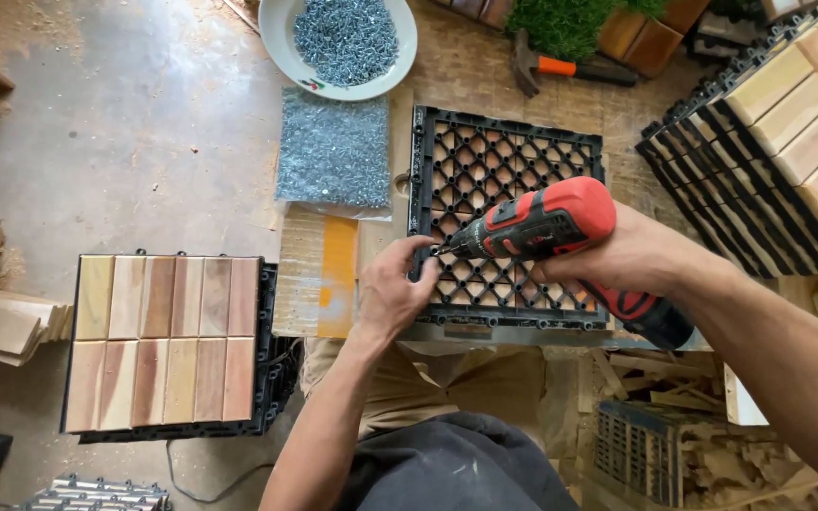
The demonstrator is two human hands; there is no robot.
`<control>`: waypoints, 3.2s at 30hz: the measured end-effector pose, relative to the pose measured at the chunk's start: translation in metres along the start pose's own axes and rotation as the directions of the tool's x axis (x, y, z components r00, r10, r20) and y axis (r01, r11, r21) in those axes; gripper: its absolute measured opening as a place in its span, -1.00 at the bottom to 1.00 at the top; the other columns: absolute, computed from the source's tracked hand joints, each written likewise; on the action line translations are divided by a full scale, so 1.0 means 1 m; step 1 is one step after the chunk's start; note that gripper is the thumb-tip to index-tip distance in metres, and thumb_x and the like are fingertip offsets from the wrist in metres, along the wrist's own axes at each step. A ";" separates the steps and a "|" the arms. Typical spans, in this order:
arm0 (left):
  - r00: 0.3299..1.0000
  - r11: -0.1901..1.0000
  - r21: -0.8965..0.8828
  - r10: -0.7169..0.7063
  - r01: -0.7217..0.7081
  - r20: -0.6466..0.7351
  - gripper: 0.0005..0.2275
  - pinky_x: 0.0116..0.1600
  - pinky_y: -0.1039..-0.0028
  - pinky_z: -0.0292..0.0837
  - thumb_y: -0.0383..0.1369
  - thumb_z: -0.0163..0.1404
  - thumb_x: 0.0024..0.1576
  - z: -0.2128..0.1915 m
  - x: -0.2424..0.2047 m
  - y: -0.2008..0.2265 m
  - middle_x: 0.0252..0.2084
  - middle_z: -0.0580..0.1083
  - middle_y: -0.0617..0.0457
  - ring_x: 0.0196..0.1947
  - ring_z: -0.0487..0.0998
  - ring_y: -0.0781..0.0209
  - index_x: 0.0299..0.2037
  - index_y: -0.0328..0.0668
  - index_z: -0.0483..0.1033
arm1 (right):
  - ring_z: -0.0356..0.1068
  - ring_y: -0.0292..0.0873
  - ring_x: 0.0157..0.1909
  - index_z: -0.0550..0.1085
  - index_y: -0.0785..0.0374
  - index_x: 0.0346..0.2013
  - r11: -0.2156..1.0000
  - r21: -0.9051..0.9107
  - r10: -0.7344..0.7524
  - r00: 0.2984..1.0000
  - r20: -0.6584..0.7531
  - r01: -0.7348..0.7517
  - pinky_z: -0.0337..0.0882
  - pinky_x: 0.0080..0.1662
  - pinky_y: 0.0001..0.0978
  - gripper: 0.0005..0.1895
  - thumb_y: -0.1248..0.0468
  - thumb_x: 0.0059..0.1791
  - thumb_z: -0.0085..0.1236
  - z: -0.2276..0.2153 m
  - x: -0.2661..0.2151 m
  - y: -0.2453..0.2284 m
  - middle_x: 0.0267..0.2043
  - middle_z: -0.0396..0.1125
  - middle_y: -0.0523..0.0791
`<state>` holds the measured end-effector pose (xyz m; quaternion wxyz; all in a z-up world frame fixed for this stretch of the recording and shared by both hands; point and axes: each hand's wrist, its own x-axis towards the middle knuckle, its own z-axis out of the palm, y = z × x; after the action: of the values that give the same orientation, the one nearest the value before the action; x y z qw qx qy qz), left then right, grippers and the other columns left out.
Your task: Assembling wooden interlocking deck tiles by placing slats on a plastic base and securing them with screws using a power drill.
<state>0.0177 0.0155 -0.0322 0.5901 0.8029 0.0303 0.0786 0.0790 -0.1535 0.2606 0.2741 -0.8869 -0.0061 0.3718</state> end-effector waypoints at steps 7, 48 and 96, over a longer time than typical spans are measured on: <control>0.995 0.990 0.104 0.098 -0.097 -0.007 -0.88 -0.31 0.40 0.51 -0.33 0.22 0.06 0.007 0.000 0.001 -0.55 0.40 0.11 -0.48 0.56 0.14 -0.22 0.20 0.70 | 0.32 -0.13 -0.68 0.64 0.34 -0.52 0.998 -0.017 -0.057 0.998 -0.015 0.057 0.39 -0.45 -0.31 -0.89 0.32 -0.25 0.36 -0.003 0.001 -0.013 -0.77 0.38 0.00; 0.987 0.866 -0.491 -0.148 0.097 -0.067 -0.73 0.35 0.22 0.36 -0.56 -0.06 0.29 -0.045 -0.014 0.058 0.14 0.56 -0.09 0.26 0.48 0.07 0.09 -0.08 0.62 | 0.58 0.05 -0.30 0.33 -0.15 0.37 0.901 -0.425 -0.049 0.994 0.095 0.085 0.45 0.02 -0.08 -0.15 0.47 -0.20 0.14 0.025 -0.022 -0.047 -0.15 0.54 0.11; 0.744 0.053 -0.879 -0.558 0.474 0.367 -0.69 0.06 0.26 0.62 -0.36 0.13 0.19 0.006 0.061 0.063 0.01 0.58 -0.28 -0.01 0.64 -0.11 0.11 -0.32 0.55 | 0.62 -0.03 -0.09 0.51 -0.08 0.25 0.844 0.012 -0.491 0.782 -0.383 0.536 0.52 -0.02 -0.13 -0.14 0.26 -0.38 0.47 0.018 0.018 0.111 -0.07 0.61 -0.06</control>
<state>0.0757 -0.0007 0.0310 0.9275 0.2206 0.2825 -0.1065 0.0591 -0.2350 0.1841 0.4139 -0.8866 -0.1743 0.1109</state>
